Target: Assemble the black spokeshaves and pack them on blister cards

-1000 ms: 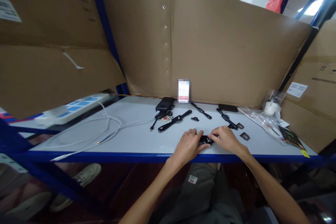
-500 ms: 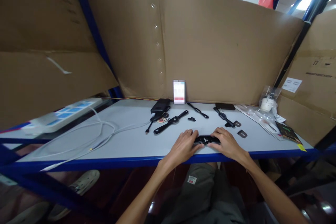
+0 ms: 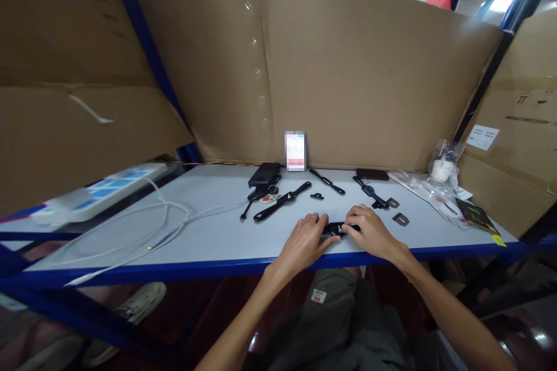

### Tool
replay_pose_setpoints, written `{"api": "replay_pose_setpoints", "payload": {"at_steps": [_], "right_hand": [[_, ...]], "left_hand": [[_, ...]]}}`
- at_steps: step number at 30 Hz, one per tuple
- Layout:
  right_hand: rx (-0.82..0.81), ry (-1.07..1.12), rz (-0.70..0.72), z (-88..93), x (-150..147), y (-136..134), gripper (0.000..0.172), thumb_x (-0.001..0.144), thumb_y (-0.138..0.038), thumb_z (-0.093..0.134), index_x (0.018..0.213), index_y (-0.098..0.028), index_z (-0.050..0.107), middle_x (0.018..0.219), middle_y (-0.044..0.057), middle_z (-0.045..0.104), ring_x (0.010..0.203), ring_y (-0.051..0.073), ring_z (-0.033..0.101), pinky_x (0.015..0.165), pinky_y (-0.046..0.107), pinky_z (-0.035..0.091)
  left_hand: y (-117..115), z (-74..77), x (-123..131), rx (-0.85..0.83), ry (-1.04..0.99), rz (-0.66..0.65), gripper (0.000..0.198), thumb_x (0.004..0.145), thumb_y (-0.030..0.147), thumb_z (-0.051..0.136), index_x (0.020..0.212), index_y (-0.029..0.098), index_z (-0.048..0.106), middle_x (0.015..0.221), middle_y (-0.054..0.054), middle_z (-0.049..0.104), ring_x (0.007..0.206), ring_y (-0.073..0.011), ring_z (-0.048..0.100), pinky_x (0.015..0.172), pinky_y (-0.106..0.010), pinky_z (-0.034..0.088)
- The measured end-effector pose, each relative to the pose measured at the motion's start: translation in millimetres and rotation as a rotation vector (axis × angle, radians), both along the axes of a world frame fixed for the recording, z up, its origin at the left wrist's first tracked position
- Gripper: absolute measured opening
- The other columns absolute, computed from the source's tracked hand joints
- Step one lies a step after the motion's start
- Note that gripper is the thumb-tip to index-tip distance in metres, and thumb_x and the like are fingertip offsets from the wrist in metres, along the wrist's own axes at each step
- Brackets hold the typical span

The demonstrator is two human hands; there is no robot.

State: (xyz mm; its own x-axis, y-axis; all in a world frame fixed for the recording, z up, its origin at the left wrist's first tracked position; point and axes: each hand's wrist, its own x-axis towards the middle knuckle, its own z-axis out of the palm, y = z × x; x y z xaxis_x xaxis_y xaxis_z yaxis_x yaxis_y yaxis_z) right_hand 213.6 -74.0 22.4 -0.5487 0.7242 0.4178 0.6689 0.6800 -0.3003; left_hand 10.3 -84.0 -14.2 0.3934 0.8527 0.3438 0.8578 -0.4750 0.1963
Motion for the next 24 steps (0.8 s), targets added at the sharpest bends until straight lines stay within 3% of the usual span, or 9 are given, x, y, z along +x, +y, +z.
{"api": "replay_pose_setpoints", "payload": {"at_steps": [4, 9, 14, 18, 21, 24], "right_hand": [[-0.008, 0.0, 0.055, -1.1, -7.4, 3.1, 0.012, 0.093, -0.021, 0.065, 0.089, -0.023, 0.077, 0.09, 0.003, 0.067, 0.09, 0.018, 0.058, 0.088, 0.034, 0.044], [-0.001, 0.034, -0.047, -8.8, -2.5, 11.6, 0.017, 0.094, -0.018, 0.06, 0.087, -0.019, 0.075, 0.089, 0.006, 0.067, 0.091, 0.021, 0.058, 0.091, 0.039, 0.043], [-0.048, 0.06, -0.09, -12.8, 5.0, 9.6, 0.012, 0.093, -0.015, 0.06, 0.097, -0.018, 0.071, 0.088, 0.004, 0.067, 0.083, 0.018, 0.062, 0.08, 0.032, 0.048], [-0.07, 0.048, -0.076, -12.2, 9.7, 7.5, 0.016, 0.09, -0.017, 0.065, 0.105, -0.018, 0.067, 0.1, 0.006, 0.067, 0.097, 0.021, 0.061, 0.09, 0.034, 0.046], [-0.112, 0.009, -0.036, -9.8, 16.9, 11.8, 0.024, 0.085, -0.02, 0.071, 0.108, -0.017, 0.066, 0.1, 0.007, 0.067, 0.099, 0.023, 0.06, 0.091, 0.037, 0.046], [-0.155, -0.093, 0.001, -5.6, 24.4, 23.9, 0.017, 0.088, -0.022, 0.068, 0.104, -0.017, 0.066, 0.099, 0.007, 0.065, 0.099, 0.024, 0.059, 0.089, 0.037, 0.045]], "left_hand": [[-0.8, 0.3, 1.5, 0.012, 0.025, 0.012, 0.03, 0.095, 0.046, 0.056, 0.107, 0.018, 0.054, 0.104, -0.012, 0.061, 0.096, -0.03, 0.059, 0.083, -0.04, 0.046], [-2.8, 1.9, 3.8, 0.03, 0.034, 0.039, 0.035, 0.095, 0.05, 0.055, 0.11, 0.018, 0.056, 0.104, -0.012, 0.061, 0.097, -0.0306, 0.06, 0.083, -0.041, 0.046], [-6.6, 5.6, 6.7, 0.031, 0.035, 0.066, 0.036, 0.094, 0.05, 0.056, 0.109, 0.017, 0.057, 0.102, -0.013, 0.062, 0.097, -0.031, 0.059, 0.083, -0.041, 0.046], [-8.8, 8.8, 5.7, 0.014, 0.046, 0.072, 0.035, 0.094, 0.05, 0.056, 0.107, 0.017, 0.058, 0.1, -0.013, 0.062, 0.093, -0.0305, 0.061, 0.08, -0.039, 0.046], [-4.2, 14.3, 1.9, -0.033, 0.081, 0.055, 0.036, 0.095, 0.051, 0.056, 0.105, 0.017, 0.058, 0.096, -0.012, 0.062, 0.09, -0.0298, 0.062, 0.075, -0.037, 0.047], [11.1, 24.9, -1.1, -0.096, 0.158, 0.021, 0.038, 0.094, 0.053, 0.055, 0.105, 0.016, 0.057, 0.094, -0.011, 0.063, 0.089, -0.0296, 0.063, 0.072, -0.036, 0.047]]}}
